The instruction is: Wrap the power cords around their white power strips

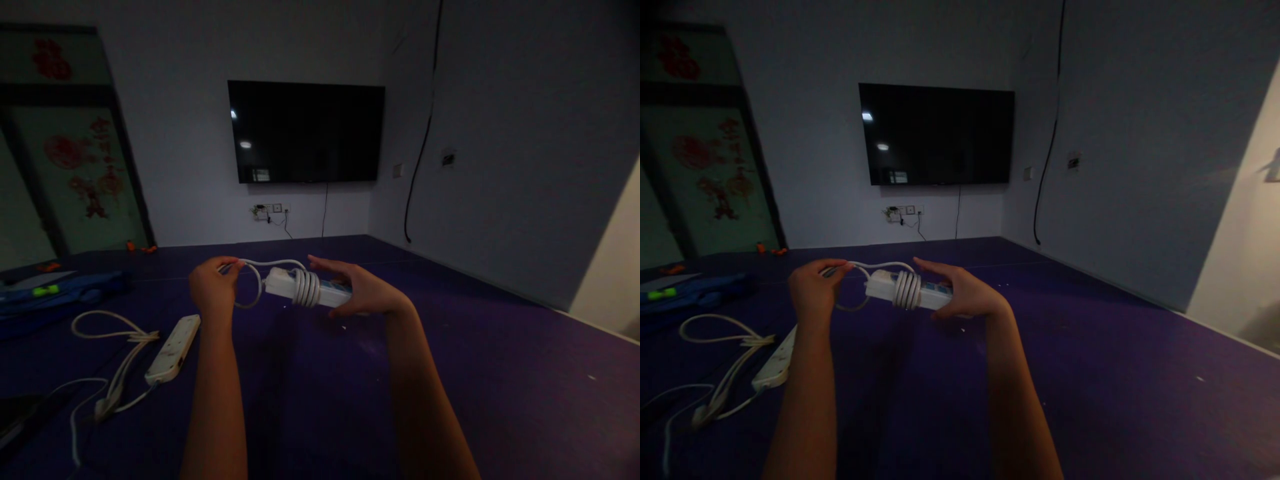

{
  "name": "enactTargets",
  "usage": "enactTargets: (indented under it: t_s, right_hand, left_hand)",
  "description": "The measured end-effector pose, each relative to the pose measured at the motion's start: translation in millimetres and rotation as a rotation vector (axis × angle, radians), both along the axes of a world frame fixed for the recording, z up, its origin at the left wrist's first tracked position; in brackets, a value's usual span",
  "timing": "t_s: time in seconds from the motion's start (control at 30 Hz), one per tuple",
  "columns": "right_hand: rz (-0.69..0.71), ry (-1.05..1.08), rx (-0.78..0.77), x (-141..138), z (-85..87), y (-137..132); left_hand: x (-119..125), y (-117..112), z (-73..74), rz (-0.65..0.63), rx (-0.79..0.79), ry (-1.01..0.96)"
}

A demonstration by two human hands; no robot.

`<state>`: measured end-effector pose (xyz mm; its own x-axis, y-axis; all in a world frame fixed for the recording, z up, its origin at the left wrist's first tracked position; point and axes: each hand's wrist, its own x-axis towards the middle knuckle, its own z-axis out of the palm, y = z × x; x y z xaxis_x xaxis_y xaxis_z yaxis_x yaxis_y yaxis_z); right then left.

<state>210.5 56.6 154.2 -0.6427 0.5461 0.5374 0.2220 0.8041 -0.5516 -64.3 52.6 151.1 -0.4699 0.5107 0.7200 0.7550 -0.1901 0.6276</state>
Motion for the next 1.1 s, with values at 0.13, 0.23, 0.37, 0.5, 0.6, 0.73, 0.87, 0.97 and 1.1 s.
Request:
enactTargets:
  t_s: [0.13, 0.23, 0.37, 0.5, 0.6, 0.73, 0.87, 0.97, 1.1]
  right_hand:
    - [0.054, 0.142, -0.127, 2.1, -1.3, 0.6]
    - [0.025, 0.294, -0.174, 2.9, -0.9, 1.9]
    - [-0.080, 0.474, -0.152, 2.4, -0.8, 8.5]
    - [-0.246, 0.543, -0.145, 6.0, -5.8, 22.3]
    - [-0.390, 0.506, -0.077, 13.4, -13.0, 35.4]
    - [-0.558, 0.364, 0.045, 24.8, -22.5, 47.6]
    - [-0.585, 0.158, 0.078, 30.5, -24.4, 43.5]
    - [-0.522, -0.016, 0.011, 30.0, -21.1, 33.0]
    - [-0.397, -0.185, -0.211, 26.8, -15.9, 21.3]
  left_hand:
    - [-8.3, 8.6, -4.6, -0.076, -0.220, 0.036]
    - [-7.9, 13.3, -7.1, -0.184, -0.333, 0.035]
    - [1.0, 11.8, -6.5, -0.348, -0.391, 0.027]
    - [10.1, 2.8, -0.5, -0.457, -0.390, 0.012]
    - [13.9, -9.7, 6.8, -0.525, -0.290, -0.023]
    - [16.6, -31.9, 17.6, -0.457, -0.094, -0.099]
    - [15.5, -44.1, 23.2, -0.302, 0.132, -0.137]
    - [10.8, -40.9, 21.5, -0.210, 0.293, -0.175]
    - [2.6, -29.5, 15.8, -0.098, 0.393, -0.158]
